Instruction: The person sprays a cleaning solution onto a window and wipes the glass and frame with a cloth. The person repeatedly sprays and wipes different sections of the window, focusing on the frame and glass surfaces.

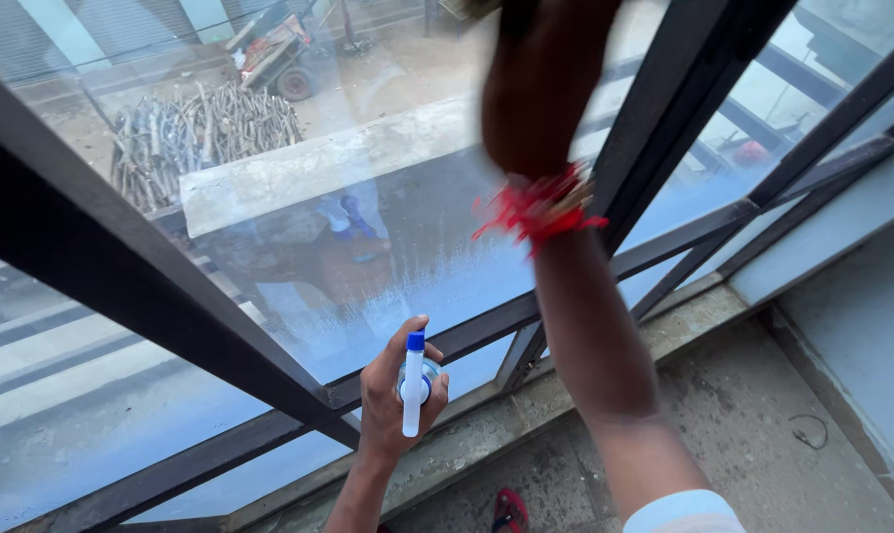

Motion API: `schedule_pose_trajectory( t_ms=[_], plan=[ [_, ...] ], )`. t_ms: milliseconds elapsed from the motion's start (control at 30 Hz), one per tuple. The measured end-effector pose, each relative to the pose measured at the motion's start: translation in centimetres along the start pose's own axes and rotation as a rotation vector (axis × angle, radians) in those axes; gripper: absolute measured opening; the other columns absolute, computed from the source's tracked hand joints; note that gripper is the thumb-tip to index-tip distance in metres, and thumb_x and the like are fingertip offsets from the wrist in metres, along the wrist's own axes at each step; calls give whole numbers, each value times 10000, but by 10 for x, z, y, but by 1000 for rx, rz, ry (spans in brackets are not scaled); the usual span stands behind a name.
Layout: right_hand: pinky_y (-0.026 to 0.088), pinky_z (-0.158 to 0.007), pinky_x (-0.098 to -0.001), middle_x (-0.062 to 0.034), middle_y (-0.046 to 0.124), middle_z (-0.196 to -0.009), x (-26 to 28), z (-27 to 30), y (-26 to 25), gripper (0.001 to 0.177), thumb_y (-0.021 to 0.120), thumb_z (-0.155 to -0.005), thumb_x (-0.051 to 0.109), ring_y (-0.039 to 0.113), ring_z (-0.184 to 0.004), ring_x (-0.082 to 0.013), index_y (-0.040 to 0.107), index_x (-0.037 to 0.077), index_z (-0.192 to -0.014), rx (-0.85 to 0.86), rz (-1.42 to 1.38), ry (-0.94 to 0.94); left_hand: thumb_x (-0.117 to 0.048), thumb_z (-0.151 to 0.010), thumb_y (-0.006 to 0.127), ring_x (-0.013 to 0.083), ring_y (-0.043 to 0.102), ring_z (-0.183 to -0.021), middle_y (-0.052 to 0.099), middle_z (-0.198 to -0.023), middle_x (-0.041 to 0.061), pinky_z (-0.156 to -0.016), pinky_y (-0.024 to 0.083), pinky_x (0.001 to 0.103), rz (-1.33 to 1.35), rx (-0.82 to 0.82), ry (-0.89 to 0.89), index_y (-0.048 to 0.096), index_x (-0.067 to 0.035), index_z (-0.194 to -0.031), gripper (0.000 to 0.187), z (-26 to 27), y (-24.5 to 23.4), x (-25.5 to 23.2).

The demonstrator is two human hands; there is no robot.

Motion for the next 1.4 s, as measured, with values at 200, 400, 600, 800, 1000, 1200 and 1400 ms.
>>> schedule_pose_trajectory(
  t_ms=[200, 400, 600, 800, 1000, 1200, 1400],
  plan=[
    [433, -1114, -570, -184, 647, -1283, 123, 15, 27, 311, 654, -947, 104, 606, -1248, -389, 613, 43, -1249, 320, -207, -390, -76, -796, 709, 146, 710, -687, 710, -909, 93, -642, 583, 307, 9, 23, 38, 517, -47, -1451, 683, -1, 1, -4],
    [427, -1157, -505, -215, 581, -1363, -12, 46, 34, 344, 635, -1101, 160, 524, -1289, -426, 557, 11, -1401, 194, 190, 68, -75, -783, 705, 133, 708, -670, 724, -899, 87, -630, 576, 304, 1, -19, 52, 513, -32, -1434, 680, 5, -7, -3],
    [264, -1320, -350, -135, 342, -1699, -99, 53, 0, 515, 412, -1202, 365, 364, -1553, -285, 289, 130, -1644, -59, 49, 395, -117, -788, 690, 122, 695, -684, 745, -872, 73, -651, 567, 294, 36, -131, 40, 518, -28, -1428, 668, 7, -24, 11],
    [295, -1294, -453, -184, 427, -1570, 32, 69, 57, 576, 627, -1077, 184, 418, -1478, -374, 356, 70, -1572, 333, -251, 205, -128, -819, 690, 126, 720, -748, 742, -895, 68, -739, 583, 303, 46, -217, 53, 513, -43, -1442, 653, 13, -27, 13],
    [55, -1292, -558, -141, 511, -1609, 135, 56, 37, 507, 685, -1037, 128, 394, -1540, -289, 530, 83, -1518, 470, -104, -442, -98, -865, 703, 120, 739, -751, 753, -896, 53, -689, 592, 274, 0, -353, 28, 513, -72, -1399, 567, 24, -41, -1],
    [88, -1291, -608, -118, 538, -1552, 127, 22, 36, 468, 724, -1046, 192, 411, -1521, -254, 586, 79, -1478, 534, -232, -281, -85, -850, 695, 143, 723, -690, 727, -878, 64, -637, 579, 269, -136, -399, 118, 517, -84, -1401, 578, 25, -44, -5],
    [325, -1177, -616, -217, 476, -1477, 138, -32, 40, 483, 699, -935, 28, 415, -1399, -421, 594, 35, -1406, 220, -107, -344, -115, -828, 712, 190, 724, -730, 694, -872, 82, -641, 595, 318, -261, -335, 178, 518, -90, -1416, 620, 18, -29, 2]
  ],
)
Point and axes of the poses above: each hand's wrist, its own z-axis away from the middle knuckle, its own y-axis out of the palm, x = y × z, the point moved 3 cm from there along -z, towards the middle knuckle
